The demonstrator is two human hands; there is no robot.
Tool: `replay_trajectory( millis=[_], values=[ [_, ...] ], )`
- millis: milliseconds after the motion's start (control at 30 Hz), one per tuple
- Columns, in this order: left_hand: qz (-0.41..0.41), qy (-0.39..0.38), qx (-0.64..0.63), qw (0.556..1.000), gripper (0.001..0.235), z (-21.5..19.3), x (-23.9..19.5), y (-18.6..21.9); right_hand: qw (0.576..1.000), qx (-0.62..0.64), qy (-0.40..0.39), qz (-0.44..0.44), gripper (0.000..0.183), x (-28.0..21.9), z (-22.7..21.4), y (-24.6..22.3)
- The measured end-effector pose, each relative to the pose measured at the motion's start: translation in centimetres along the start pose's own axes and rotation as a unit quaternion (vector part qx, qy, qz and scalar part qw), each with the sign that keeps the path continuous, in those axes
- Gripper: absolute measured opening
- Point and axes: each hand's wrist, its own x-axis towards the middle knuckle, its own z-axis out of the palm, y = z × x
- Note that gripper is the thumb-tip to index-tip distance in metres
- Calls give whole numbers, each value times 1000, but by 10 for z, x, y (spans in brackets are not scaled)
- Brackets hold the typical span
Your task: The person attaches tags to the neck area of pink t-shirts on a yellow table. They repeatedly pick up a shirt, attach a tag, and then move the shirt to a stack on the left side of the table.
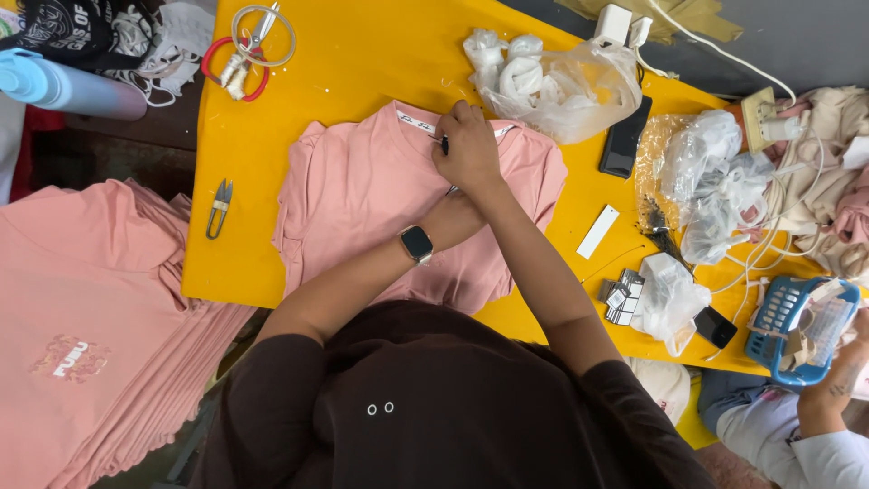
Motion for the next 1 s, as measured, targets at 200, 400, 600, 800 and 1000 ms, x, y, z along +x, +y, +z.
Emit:
replay_trajectory(
  millis=[200, 400, 600, 800, 1000],
  values=[
    [-232, 8, -289, 929, 11, -48, -12, -16, 972, 234, 10, 14, 8, 6, -8, 3],
    [-472, 204, -612, 601, 14, -44, -21, -53, 932, 353, 77, -21, 6, -18, -35, -1],
    [-486, 185, -597, 611, 7, -52, -14, -61, 940, 300, 141, -81, 6, -32, -50, -15],
    [-485, 188, -587, 620, 8, -51, -14, -60, 950, 225, 176, -122, 7, -32, -46, -16],
    [-484, 192, -589, 618, 8, -51, -11, -57, 959, 159, 181, -148, 9, -33, -45, -16]
  ],
)
